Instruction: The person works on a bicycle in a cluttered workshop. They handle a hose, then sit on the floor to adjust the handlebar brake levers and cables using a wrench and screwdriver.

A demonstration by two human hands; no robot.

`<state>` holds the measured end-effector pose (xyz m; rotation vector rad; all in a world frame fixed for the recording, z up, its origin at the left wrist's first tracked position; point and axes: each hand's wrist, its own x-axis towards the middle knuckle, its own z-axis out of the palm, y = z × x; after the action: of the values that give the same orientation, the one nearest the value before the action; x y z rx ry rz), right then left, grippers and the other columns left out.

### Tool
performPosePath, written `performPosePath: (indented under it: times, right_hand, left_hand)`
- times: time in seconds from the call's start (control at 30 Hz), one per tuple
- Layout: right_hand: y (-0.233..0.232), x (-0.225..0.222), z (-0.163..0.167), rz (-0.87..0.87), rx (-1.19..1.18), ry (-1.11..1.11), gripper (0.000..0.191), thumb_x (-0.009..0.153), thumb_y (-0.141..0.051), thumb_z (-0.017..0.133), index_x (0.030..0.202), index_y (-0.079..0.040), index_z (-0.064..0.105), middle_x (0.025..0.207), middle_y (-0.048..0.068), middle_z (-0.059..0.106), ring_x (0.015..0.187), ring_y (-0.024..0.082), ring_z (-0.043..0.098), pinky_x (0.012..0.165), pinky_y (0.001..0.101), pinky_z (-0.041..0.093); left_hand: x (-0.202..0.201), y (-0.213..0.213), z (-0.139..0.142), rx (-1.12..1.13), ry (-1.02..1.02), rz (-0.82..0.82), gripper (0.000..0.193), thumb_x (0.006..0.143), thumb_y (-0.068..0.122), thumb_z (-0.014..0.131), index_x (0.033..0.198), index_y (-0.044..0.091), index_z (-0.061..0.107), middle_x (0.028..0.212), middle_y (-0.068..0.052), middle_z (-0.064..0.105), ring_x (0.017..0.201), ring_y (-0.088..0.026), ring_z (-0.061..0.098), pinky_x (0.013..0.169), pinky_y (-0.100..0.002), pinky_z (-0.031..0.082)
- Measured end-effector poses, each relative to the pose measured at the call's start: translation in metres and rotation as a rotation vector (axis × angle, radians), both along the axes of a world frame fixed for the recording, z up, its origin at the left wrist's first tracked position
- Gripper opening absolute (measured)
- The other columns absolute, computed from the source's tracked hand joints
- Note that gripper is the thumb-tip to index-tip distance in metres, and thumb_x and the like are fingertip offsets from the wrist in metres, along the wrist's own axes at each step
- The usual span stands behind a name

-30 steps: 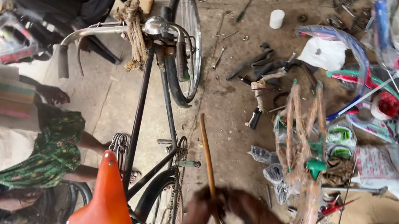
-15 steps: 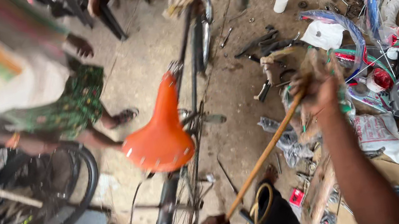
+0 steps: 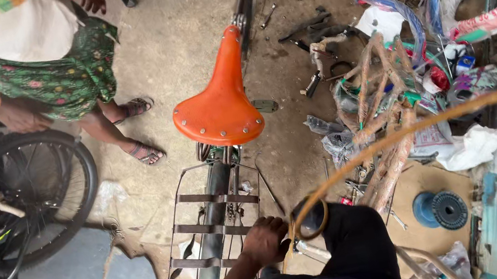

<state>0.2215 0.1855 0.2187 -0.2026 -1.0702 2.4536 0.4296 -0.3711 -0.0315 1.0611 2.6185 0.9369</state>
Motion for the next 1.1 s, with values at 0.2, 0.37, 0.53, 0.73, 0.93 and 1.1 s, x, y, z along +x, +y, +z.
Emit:
performPosePath:
  times: [0.2, 0.37, 0.53, 0.73, 0.93, 1.1]
  right_hand:
    - [0.007, 0.031, -0.031, 0.245, 0.112, 0.082, 0.016, 0.119, -0.022, 0.055, 0.108, -0.010, 0.055, 0.106, 0.000, 0.059, 0.093, 0.011, 0.058, 0.091, 0.0294, 0.048]
    - [-0.013, -0.002, -0.032, 0.360, 0.079, 0.071, 0.010, 0.120, -0.019, 0.056, 0.115, -0.010, 0.056, 0.102, 0.002, 0.058, 0.085, 0.011, 0.055, 0.082, 0.0286, 0.046]
    - [-0.079, -0.004, 0.007, 0.213, 0.502, -0.190, 0.011, 0.115, -0.024, 0.062, 0.118, -0.014, 0.061, 0.081, 0.003, 0.056, 0.062, 0.010, 0.048, 0.059, 0.0274, 0.041]
    - [-0.117, 0.027, 0.013, 0.211, 0.929, -0.481, 0.010, 0.112, -0.015, 0.061, 0.120, -0.010, 0.060, 0.085, 0.003, 0.061, 0.068, 0.012, 0.055, 0.054, 0.0274, 0.042]
    - [-0.133, 0.088, -0.051, 0.445, 1.311, -0.684, 0.044, 0.097, -0.011, 0.067, 0.141, -0.012, 0.068, 0.091, 0.005, 0.073, 0.069, 0.012, 0.056, 0.063, 0.0281, 0.048]
    - [-0.151, 0.154, -0.067, 0.478, 1.691, -0.750, 0.036, 0.093, -0.025, 0.074, 0.127, -0.013, 0.074, 0.091, 0.010, 0.079, 0.074, 0.021, 0.069, 0.073, 0.0368, 0.056]
  left_hand:
    - [0.007, 0.000, -0.007, -0.078, 0.014, 0.024, 0.036, 0.084, 0.028, 0.069, 0.108, 0.001, 0.070, 0.107, -0.019, 0.067, 0.101, -0.034, 0.064, 0.093, -0.046, 0.049]
    - [-0.002, 0.011, -0.005, -0.023, 0.028, 0.088, 0.018, 0.085, 0.020, 0.066, 0.090, 0.004, 0.070, 0.099, -0.020, 0.068, 0.093, -0.036, 0.066, 0.083, -0.046, 0.053]
    - [0.000, 0.026, -0.003, 0.021, 0.070, 0.091, 0.015, 0.081, 0.018, 0.066, 0.083, 0.003, 0.069, 0.092, -0.020, 0.068, 0.087, -0.035, 0.066, 0.084, -0.046, 0.053]
    - [0.001, 0.032, -0.005, -0.017, 0.059, 0.105, 0.016, 0.086, 0.018, 0.064, 0.086, 0.004, 0.072, 0.100, -0.019, 0.071, 0.092, -0.032, 0.067, 0.085, -0.045, 0.054]
    - [0.006, 0.036, -0.010, 0.067, 0.080, 0.101, 0.018, 0.084, 0.014, 0.062, 0.091, 0.004, 0.074, 0.107, -0.015, 0.073, 0.091, -0.030, 0.068, 0.084, -0.045, 0.054]
    - [0.009, 0.043, -0.016, -0.020, 0.087, 0.076, 0.017, 0.083, 0.015, 0.062, 0.090, 0.004, 0.073, 0.099, -0.017, 0.070, 0.092, -0.032, 0.067, 0.085, -0.045, 0.054]
